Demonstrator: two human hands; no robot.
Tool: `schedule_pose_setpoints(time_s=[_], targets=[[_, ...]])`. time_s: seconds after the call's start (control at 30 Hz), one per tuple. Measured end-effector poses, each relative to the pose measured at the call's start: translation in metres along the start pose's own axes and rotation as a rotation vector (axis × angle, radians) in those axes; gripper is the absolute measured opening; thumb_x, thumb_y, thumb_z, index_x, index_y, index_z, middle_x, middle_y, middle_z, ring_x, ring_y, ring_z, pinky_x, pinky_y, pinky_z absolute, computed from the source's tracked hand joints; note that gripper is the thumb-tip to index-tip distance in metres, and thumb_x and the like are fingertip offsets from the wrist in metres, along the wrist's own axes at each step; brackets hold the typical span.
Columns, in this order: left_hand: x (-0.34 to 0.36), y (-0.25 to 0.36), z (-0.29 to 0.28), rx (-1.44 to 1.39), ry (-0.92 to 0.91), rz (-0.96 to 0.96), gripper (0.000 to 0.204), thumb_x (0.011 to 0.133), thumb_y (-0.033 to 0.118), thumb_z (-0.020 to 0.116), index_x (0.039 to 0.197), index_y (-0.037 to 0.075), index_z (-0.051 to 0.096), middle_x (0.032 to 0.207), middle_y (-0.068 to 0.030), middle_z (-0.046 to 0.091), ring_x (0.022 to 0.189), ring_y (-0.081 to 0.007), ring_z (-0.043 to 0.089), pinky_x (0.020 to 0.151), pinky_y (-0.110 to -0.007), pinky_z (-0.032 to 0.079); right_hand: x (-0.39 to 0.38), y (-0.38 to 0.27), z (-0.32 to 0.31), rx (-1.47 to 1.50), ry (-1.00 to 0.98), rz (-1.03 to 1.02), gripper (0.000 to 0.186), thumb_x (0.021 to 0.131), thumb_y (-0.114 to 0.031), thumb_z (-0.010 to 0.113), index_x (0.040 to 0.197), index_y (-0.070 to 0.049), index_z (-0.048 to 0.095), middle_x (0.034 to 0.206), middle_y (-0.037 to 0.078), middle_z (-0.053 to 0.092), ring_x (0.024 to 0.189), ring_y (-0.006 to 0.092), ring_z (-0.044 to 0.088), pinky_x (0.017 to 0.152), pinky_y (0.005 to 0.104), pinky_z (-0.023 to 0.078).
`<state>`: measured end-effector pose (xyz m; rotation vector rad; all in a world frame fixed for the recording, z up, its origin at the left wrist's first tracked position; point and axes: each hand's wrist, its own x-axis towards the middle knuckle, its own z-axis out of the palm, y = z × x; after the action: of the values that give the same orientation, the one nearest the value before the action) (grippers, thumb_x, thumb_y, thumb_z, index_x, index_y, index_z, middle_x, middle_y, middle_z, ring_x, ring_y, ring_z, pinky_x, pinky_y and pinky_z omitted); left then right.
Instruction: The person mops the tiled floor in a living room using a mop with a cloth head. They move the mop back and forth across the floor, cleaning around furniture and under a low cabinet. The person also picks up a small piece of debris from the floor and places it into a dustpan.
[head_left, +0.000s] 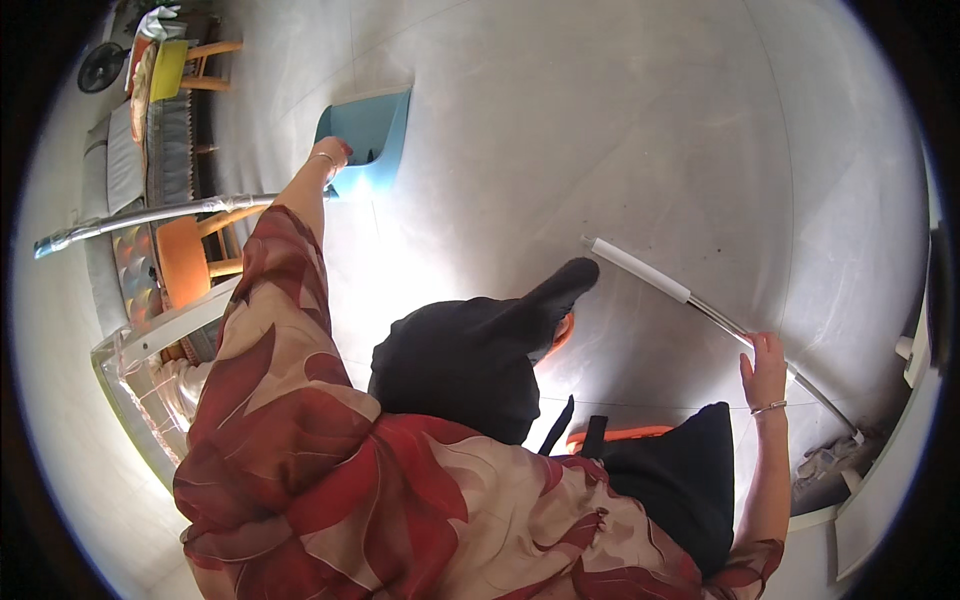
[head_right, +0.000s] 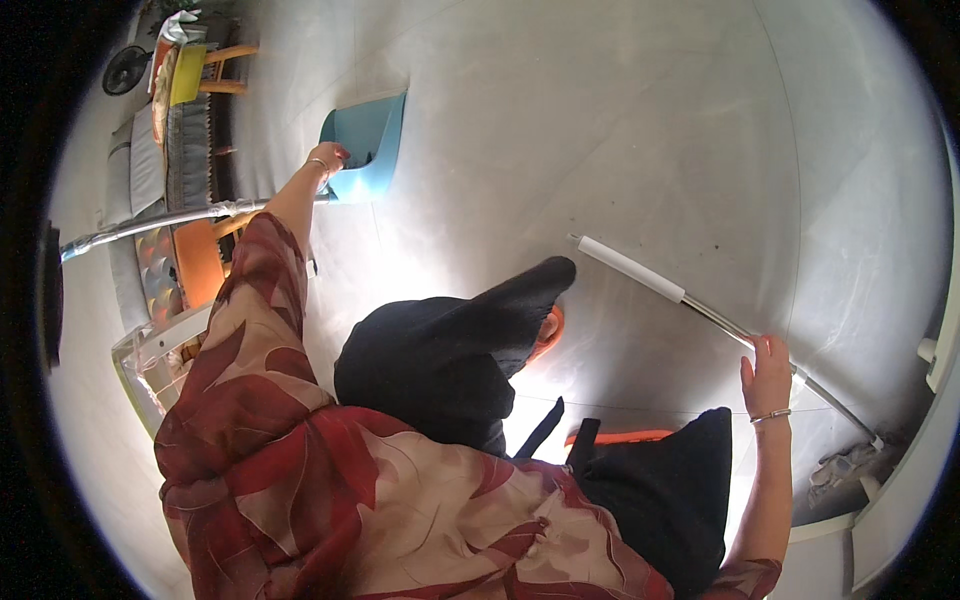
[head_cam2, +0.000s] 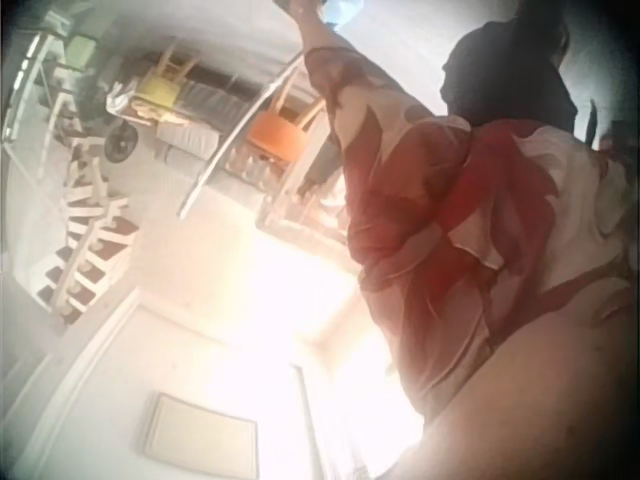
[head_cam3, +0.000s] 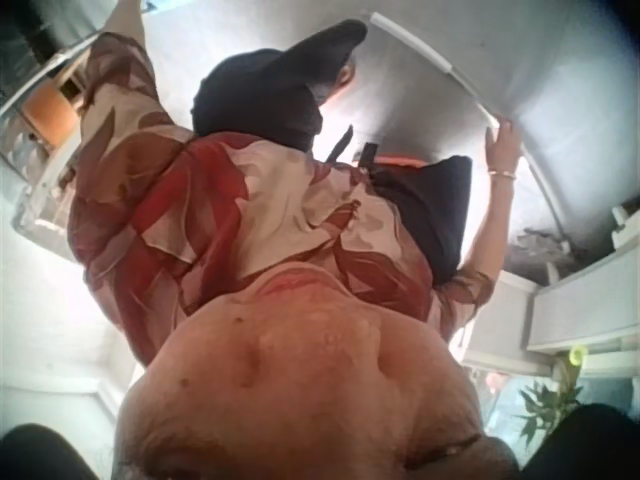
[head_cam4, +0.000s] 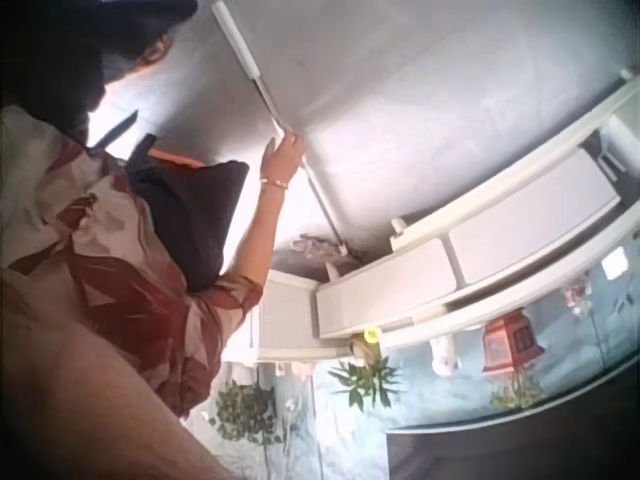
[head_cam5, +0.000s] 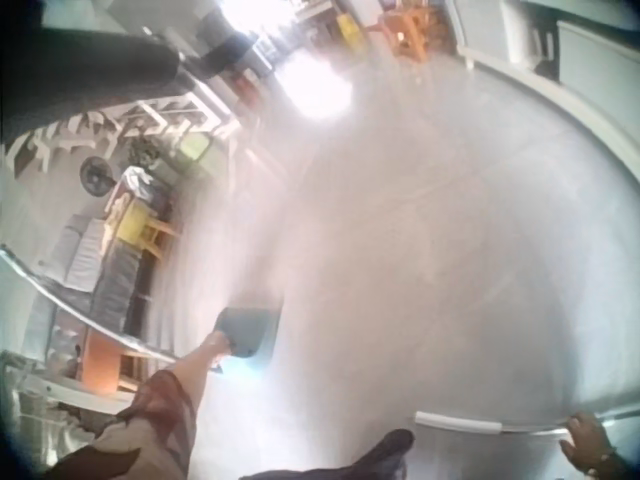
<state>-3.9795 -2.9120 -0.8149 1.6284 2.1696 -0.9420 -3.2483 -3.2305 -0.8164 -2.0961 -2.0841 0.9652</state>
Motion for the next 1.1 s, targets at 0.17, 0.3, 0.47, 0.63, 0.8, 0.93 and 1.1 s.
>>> schedule_pose_setpoints(time_s=[0.17,0.3,0.47,0.63,0.8,0.93,1.1], targets=[[-0.006,0.045,-0.016,-0.073,0.455,0.166,0.019,0.084,0.021,0.05,0.095,0.013,0.063,0.099,-0.0125,0.061,0.095,-0.0304,0.056,0.082,-0.037,0.046,-0.002,0.005,0.009,-0.087,0.063,0.033,0.038,0.066,0.001,0.061,0.102,-0.008,0.053,0.099,0.013,0.052,0.094,0.0322,0.05,0.08,0.0402,0.043],[-0.087,0.199,-0.038,-0.135,0.317,0.911,0.028,0.083,0.024,0.055,0.106,0.009,0.054,0.107,-0.0153,0.053,0.106,-0.0321,0.047,0.09,-0.039,0.039,-0.014,0.023,0.021,-0.117,0.171,0.133,0.027,0.066,-0.002,0.06,0.092,-0.006,0.053,0.091,0.013,0.053,0.089,0.0324,0.052,0.077,0.0415,0.042],[-0.206,0.298,-0.015,-0.028,-0.222,1.402,0.071,0.063,0.019,0.074,0.124,0.006,0.039,0.124,-0.0154,0.041,0.118,-0.0324,0.038,0.099,-0.038,0.033,0.002,0.019,0.008,-0.116,0.198,0.054,0.019,0.066,-0.011,0.06,0.079,-0.004,0.048,0.078,0.013,0.052,0.074,0.0295,0.055,0.064,0.0399,0.045],[-0.238,0.365,-0.025,0.431,-0.498,1.294,0.038,0.07,0.024,0.067,0.1,0.004,0.055,0.08,-0.0154,0.06,0.075,-0.032,0.059,0.071,-0.039,0.046,-0.033,0.048,0.001,-0.108,0.308,0.025,0.024,0.066,-0.016,0.064,0.082,-0.006,0.05,0.076,0.008,0.052,0.071,0.0263,0.055,0.06,0.0386,0.045],[-0.25,0.377,-0.056,0.341,-0.517,1.098,0.031,0.072,0.028,0.067,0.085,0.002,0.058,0.064,-0.0097,0.06,0.058,-0.0221,0.058,0.059,-0.035,0.047,-0.045,0.089,-0.027,-0.112,-0.006,0.315,0.019,0.073,-0.026,0.061,0.08,-0.008,0.058,0.07,0.005,0.06,0.067,0.0243,0.061,0.056,0.0372,0.045],[-0.236,0.37,-0.023,0.412,-0.355,1.044,0.033,0.072,0.029,0.066,0.085,0.0,0.06,0.062,-0.0095,0.061,0.054,-0.0184,0.059,0.056,-0.034,0.048,-0.04,0.069,-0.04,-0.199,0.075,0.243,0.011,0.074,-0.019,0.056,0.078,-0.008,0.056,0.067,0.007,0.059,0.06,0.0248,0.06,0.051,0.0368,0.045],[-0.252,0.413,-0.009,0.396,-0.346,1.0,0.041,0.072,0.034,0.064,0.097,0.002,0.062,0.079,-0.0168,0.064,0.073,-0.0297,0.062,0.069,-0.039,0.047,-0.057,0.108,-0.041,-0.09,0.102,0.226,0.011,0.076,-0.018,0.054,0.08,-0.008,0.055,0.068,0.005,0.058,0.064,0.0226,0.06,0.055,0.0346,0.044]])
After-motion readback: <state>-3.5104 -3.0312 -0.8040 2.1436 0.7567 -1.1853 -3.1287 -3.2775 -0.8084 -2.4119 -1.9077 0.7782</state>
